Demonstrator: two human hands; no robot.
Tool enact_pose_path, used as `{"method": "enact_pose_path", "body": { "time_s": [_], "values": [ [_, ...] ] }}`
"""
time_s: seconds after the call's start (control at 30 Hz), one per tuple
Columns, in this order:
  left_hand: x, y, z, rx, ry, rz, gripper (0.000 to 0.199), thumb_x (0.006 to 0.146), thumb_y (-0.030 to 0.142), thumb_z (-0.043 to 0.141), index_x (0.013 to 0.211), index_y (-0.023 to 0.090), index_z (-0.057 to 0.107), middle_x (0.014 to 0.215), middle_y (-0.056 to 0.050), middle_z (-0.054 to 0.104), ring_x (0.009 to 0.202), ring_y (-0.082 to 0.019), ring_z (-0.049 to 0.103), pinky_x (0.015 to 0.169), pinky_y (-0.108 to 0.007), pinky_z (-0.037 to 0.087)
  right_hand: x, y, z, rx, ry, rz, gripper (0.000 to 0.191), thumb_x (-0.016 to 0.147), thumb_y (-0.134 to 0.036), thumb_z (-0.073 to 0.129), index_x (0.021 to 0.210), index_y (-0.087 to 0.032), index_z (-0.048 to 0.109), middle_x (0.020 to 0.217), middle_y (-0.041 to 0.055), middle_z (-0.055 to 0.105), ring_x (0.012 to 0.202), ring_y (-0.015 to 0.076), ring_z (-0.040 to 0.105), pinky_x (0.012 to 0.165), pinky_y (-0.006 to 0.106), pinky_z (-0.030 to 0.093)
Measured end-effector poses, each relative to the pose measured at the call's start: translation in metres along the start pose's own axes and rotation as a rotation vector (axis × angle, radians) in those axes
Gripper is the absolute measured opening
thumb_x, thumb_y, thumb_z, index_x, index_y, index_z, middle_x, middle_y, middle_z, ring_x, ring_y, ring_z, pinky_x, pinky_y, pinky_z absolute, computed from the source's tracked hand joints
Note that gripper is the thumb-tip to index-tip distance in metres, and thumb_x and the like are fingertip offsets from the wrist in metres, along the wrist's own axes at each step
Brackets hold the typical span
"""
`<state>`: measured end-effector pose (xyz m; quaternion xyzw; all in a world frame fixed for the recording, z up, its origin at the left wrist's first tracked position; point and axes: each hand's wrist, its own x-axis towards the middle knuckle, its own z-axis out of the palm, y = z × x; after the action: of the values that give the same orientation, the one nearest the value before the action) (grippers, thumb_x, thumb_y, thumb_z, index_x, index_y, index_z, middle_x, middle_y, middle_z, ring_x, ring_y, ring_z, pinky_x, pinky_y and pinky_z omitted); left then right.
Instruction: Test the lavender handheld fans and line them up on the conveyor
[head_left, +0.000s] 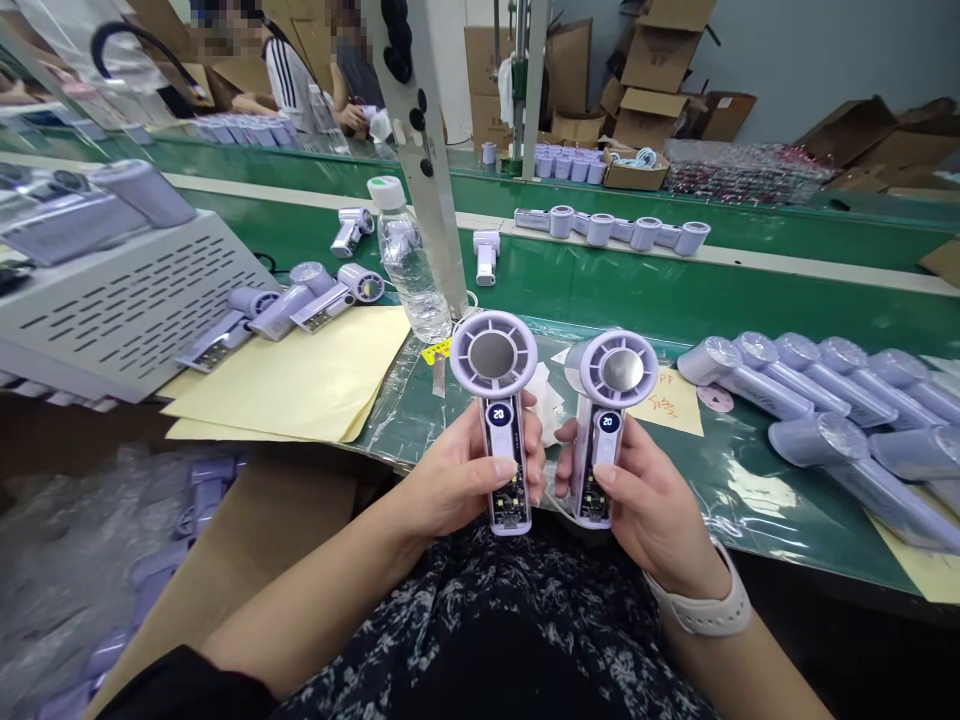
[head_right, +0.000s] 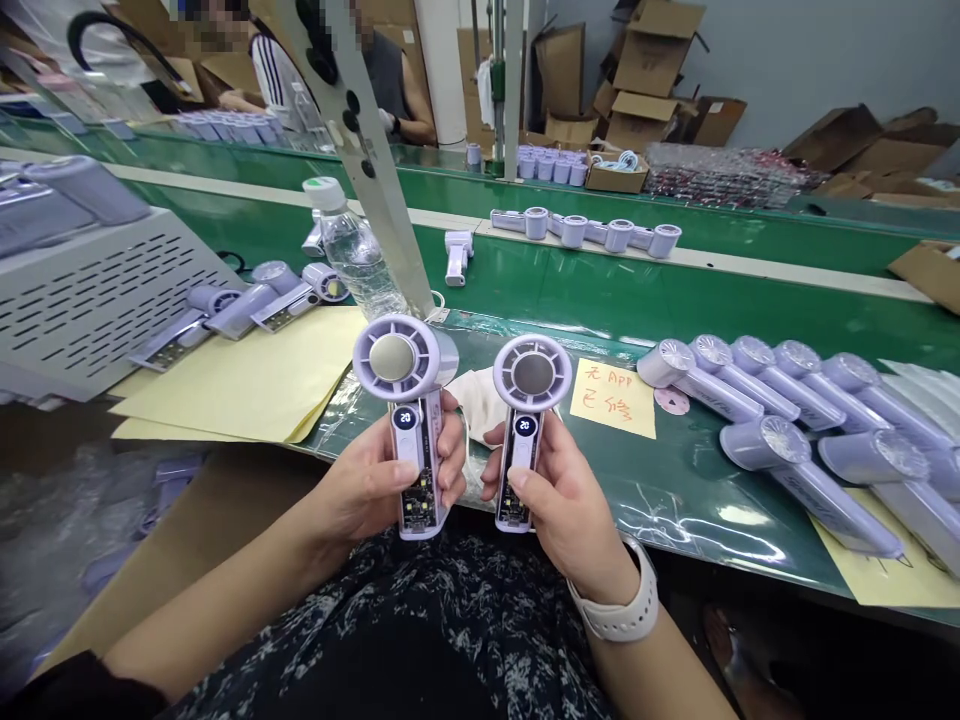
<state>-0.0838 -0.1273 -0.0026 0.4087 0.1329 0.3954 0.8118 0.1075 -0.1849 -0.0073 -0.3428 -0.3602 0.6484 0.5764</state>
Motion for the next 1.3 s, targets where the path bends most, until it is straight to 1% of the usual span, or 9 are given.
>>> {"method": "enact_pose_path", "body": {
  "time_s": [0.13,0.3,0.4,0.5,0.7,0.8,0.9,1.17,1.3],
  "values": [
    [0.009,-0.008,-0.004,0.058,0.062,0.004,0.042,0.078,0.027,0.083,0.111,0.02,0.058,0.092,0.0,0.061,0.072,-0.013,0.064,0.066,-0.027,0.057,0.001,0.005,-0.004,-0.047,0.051,-0.011,0.037,0.087,-0.031,0.08,0.121,-0.026,0.066,0.108,0.0042,0.07,0.084,0.0157,0.065,0.074,0.029,0.058],
    [0.018,-0.02,-0.013,0.038,0.263,-0.092,0.043,0.075,0.033,0.082,0.107,0.019,0.056,0.086,0.001,0.061,0.065,-0.011,0.061,0.059,-0.025,0.055,-0.002,0.012,-0.007,-0.008,0.106,-0.028,0.023,0.092,-0.036,0.074,0.111,-0.025,0.068,0.098,0.0028,0.07,0.073,0.0132,0.064,0.062,0.025,0.057],
    [0.015,-0.02,-0.012,0.028,0.179,-0.149,0.044,0.077,0.037,0.083,0.106,0.018,0.057,0.085,0.001,0.061,0.065,-0.012,0.061,0.059,-0.026,0.056,-0.006,0.01,-0.007,0.009,0.082,-0.009,0.024,0.093,-0.037,0.073,0.112,-0.024,0.068,0.099,0.0032,0.071,0.073,0.0134,0.065,0.062,0.025,0.058],
    [0.011,-0.015,-0.009,0.079,0.06,-0.104,0.041,0.081,0.043,0.081,0.102,0.018,0.056,0.083,0.001,0.06,0.064,-0.011,0.061,0.057,-0.025,0.054,-0.006,0.004,-0.005,-0.016,0.062,-0.022,0.027,0.091,-0.039,0.076,0.112,-0.024,0.067,0.099,0.0032,0.071,0.072,0.0131,0.065,0.061,0.024,0.057],
    [0.013,-0.008,-0.012,0.156,-0.006,-0.035,0.036,0.086,0.045,0.076,0.102,0.019,0.056,0.083,-0.001,0.064,0.07,-0.015,0.066,0.069,-0.031,0.058,-0.002,-0.001,-0.002,-0.026,0.133,0.044,0.036,0.089,-0.042,0.079,0.117,-0.024,0.065,0.103,0.0041,0.07,0.077,0.0144,0.065,0.068,0.027,0.058],
    [0.016,-0.009,-0.015,0.174,0.016,-0.002,0.035,0.086,0.046,0.076,0.099,0.018,0.058,0.079,-0.001,0.064,0.066,-0.014,0.065,0.066,-0.029,0.056,-0.002,0.002,-0.002,-0.021,0.149,0.067,0.041,0.086,-0.043,0.081,0.118,-0.024,0.064,0.106,0.0051,0.07,0.076,0.0155,0.064,0.069,0.029,0.058],
    [0.018,-0.009,-0.015,0.142,0.086,0.03,0.034,0.085,0.04,0.078,0.102,0.018,0.057,0.085,0.001,0.062,0.067,-0.013,0.065,0.067,-0.03,0.058,-0.002,0.002,-0.003,-0.018,0.172,0.085,0.043,0.084,-0.044,0.082,0.118,-0.024,0.064,0.106,0.006,0.069,0.077,0.0166,0.064,0.068,0.029,0.058],
    [0.018,-0.012,-0.012,0.107,0.126,-0.039,0.036,0.084,0.035,0.079,0.107,0.018,0.056,0.09,0.001,0.061,0.068,-0.013,0.064,0.066,-0.032,0.058,-0.007,0.004,-0.009,-0.036,0.142,0.048,0.028,0.092,-0.041,0.072,0.113,-0.025,0.066,0.103,0.006,0.07,0.075,0.0176,0.063,0.066,0.032,0.057],
    [0.016,-0.013,-0.011,0.121,0.066,-0.029,0.038,0.085,0.037,0.078,0.109,0.018,0.056,0.091,0.0,0.061,0.071,-0.015,0.066,0.068,-0.034,0.059,-0.008,0.006,-0.01,-0.043,0.133,0.011,0.027,0.092,-0.04,0.072,0.112,-0.023,0.067,0.101,0.0065,0.071,0.073,0.0183,0.063,0.061,0.031,0.056]
  ]
}}
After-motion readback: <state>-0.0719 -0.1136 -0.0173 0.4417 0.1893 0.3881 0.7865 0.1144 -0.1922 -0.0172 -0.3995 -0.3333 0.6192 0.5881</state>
